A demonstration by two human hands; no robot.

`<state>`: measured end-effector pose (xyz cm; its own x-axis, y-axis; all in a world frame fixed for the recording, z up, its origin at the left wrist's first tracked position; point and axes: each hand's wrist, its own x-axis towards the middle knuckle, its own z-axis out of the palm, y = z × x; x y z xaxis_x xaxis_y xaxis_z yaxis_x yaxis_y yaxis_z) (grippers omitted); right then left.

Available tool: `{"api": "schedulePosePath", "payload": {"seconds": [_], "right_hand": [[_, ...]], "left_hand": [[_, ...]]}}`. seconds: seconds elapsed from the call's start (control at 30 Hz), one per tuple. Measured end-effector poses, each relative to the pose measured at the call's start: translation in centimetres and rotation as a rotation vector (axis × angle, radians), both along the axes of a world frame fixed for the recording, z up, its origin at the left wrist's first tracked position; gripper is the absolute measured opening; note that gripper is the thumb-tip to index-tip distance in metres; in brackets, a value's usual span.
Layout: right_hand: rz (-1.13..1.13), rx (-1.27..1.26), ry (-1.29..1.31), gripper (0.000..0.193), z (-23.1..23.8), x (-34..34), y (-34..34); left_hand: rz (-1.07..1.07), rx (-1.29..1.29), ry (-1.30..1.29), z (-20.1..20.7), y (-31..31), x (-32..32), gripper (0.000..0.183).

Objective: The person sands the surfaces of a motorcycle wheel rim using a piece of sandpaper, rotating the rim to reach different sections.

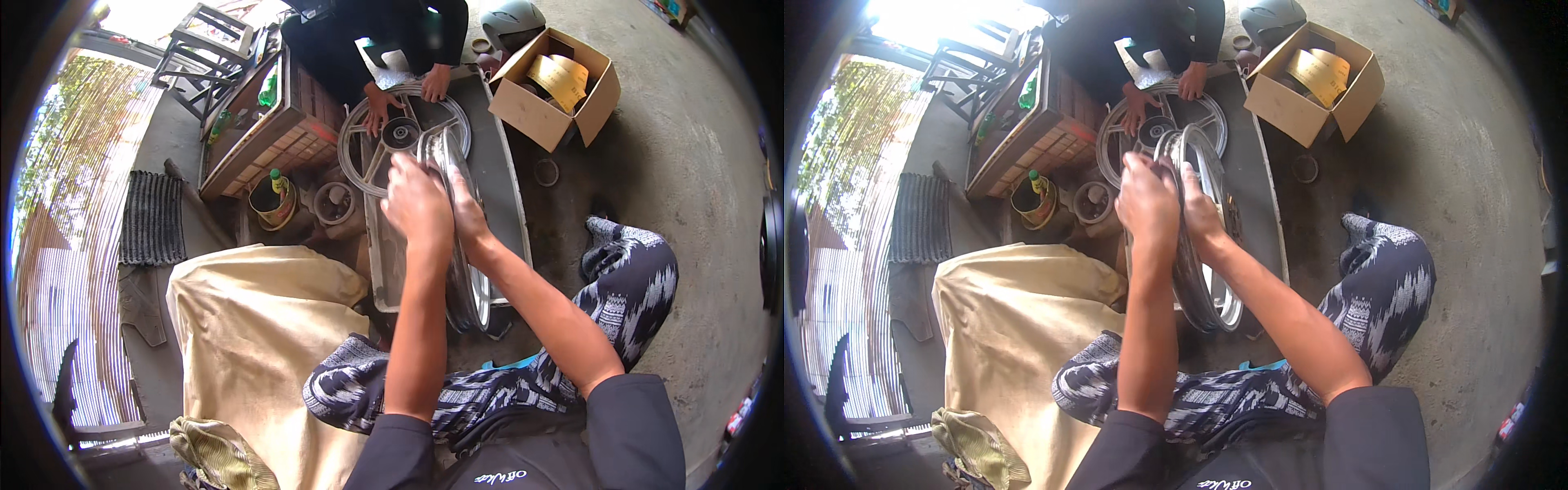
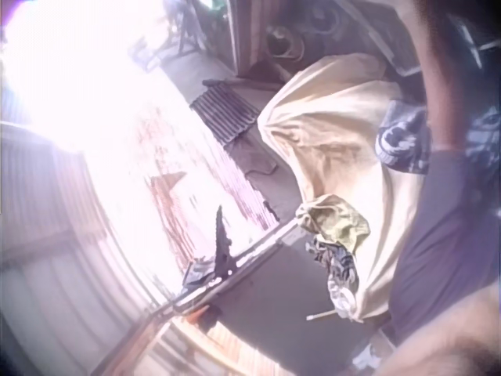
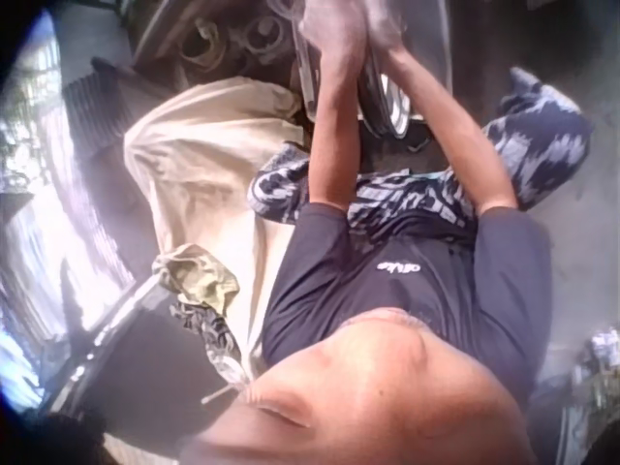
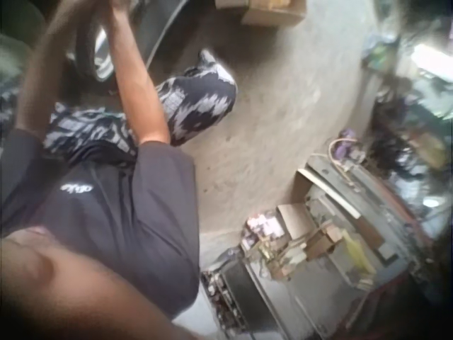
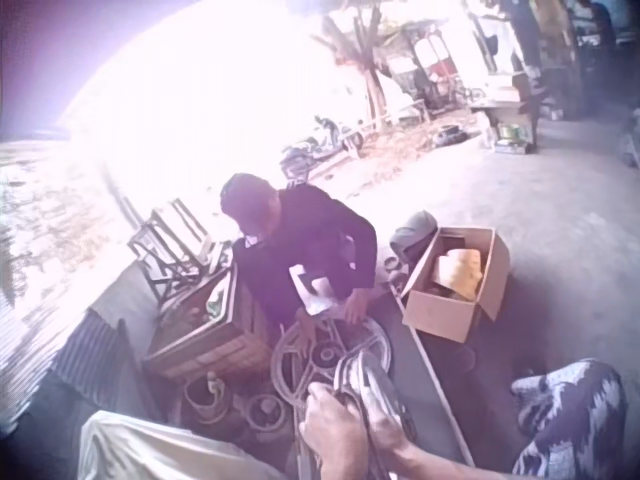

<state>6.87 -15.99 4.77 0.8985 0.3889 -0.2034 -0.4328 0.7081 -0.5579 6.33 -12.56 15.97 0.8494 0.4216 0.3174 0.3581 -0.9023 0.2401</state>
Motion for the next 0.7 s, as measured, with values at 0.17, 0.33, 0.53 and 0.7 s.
{"api": "schedulePosePath", "payload": {"seconds": [0.17, 0.33, 0.53, 0.7], "right_hand": [[-0.065, -0.133, 0.190, 0.062, 2.0, -0.3, -2.4], [-0.014, -0.137, 0.166, 0.060, 2.0, -0.5, -2.5], [-0.012, -0.150, 0.152, 0.067, 2.7, -0.2, -2.8], [0.079, -0.119, 0.070, 0.071, 0.5, -0.2, -2.0]], "left_hand": [[0.013, -0.270, -0.058, 0.9, -3.2, -8.3, 0.025], [0.034, -0.277, -0.180, 0.4, -3.3, -9.8, 0.020], [0.035, -0.289, -0.187, 0.3, -3.1, -11.2, 0.017], [-0.030, -0.153, -0.231, 0.7, -1.6, -5.1, 0.019]]}}
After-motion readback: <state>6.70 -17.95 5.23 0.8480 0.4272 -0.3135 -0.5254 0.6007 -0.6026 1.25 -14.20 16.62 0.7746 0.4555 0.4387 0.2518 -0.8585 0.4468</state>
